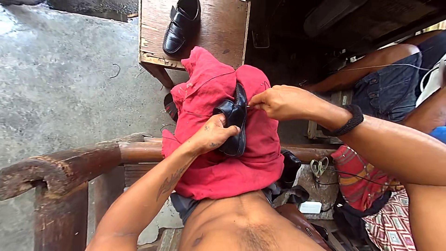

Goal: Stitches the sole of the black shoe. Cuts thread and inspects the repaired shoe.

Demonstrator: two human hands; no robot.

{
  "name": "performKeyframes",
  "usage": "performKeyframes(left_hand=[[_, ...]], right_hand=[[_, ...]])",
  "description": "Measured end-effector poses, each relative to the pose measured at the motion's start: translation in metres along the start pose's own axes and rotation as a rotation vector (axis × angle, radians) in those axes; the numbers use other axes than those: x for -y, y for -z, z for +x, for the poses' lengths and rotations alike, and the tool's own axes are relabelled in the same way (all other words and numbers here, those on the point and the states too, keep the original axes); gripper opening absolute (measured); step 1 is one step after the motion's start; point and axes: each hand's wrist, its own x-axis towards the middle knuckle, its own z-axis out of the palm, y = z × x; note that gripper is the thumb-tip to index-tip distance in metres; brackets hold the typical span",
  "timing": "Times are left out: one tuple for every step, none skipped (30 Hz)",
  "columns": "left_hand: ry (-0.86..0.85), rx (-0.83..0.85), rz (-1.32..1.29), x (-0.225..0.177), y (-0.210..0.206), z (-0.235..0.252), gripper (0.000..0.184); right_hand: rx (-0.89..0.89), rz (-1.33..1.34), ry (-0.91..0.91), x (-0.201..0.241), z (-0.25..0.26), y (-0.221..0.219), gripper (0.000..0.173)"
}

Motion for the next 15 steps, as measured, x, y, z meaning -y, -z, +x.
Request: performKeyframes(left_hand=[[0.001, -0.001, 0.009, 0.000, -0.001, -0.002, 0.014], [-0.003, -0.001, 0.017, 0.001, -0.001, -0.002, 0.013], [-0.008, 0.001, 0.027, 0.002, -0.001, -0.002, 0.013], [-0.014, 0.003, 0.031, 0.004, -0.002, -0.001, 0.013], [-0.021, 0.001, 0.030, 0.004, -0.002, 0.000, 0.013], [-0.022, -0.006, 0.021, 0.003, -0.003, 0.002, 0.012], [-0.014, -0.016, 0.004, 0.001, -0.005, 0.003, 0.011], [-0.012, -0.034, -0.016, 0.000, -0.009, 0.003, 0.011], [-0.024, -0.057, -0.028, -0.002, -0.010, 0.002, 0.012], [-0.040, -0.064, -0.041, -0.004, -0.011, -0.002, 0.016], [-0.072, -0.060, -0.058, -0.004, -0.009, -0.011, 0.022], [-0.122, -0.054, -0.065, -0.004, -0.004, -0.024, 0.030], [-0.163, -0.057, -0.057, -0.004, 0.005, -0.041, 0.040], [-0.179, -0.089, -0.044, -0.001, 0.016, -0.062, 0.043], [-0.184, -0.162, -0.042, 0.005, 0.030, -0.083, 0.043]], right_hand=[[0.003, 0.010, 0.000, 0.001, 0.001, -0.003, 0.029], [-0.003, 0.012, 0.004, 0.001, 0.005, -0.006, 0.028], [-0.011, 0.019, 0.006, 0.002, 0.008, -0.009, 0.026], [-0.017, 0.016, 0.006, 0.003, 0.012, -0.013, 0.023], [-0.026, 0.008, 0.005, 0.004, 0.016, -0.014, 0.022], [-0.029, 0.000, 0.003, 0.005, 0.019, -0.014, 0.022], [-0.022, -0.011, 0.003, 0.004, 0.020, -0.014, 0.022], [-0.019, -0.027, 0.011, 0.003, 0.020, -0.014, 0.022], [-0.030, -0.045, 0.035, -0.001, 0.020, -0.011, 0.023], [-0.048, -0.068, 0.063, -0.003, 0.019, -0.007, 0.024], [-0.065, -0.120, 0.071, -0.004, 0.015, -0.004, 0.025], [-0.088, -0.178, 0.054, -0.003, 0.011, -0.001, 0.026], [-0.119, -0.216, 0.033, -0.003, 0.008, -0.001, 0.025], [-0.149, -0.221, 0.022, -0.007, 0.006, -0.005, 0.025], [-0.173, -0.200, 0.015, -0.012, 0.005, -0.012, 0.025]])
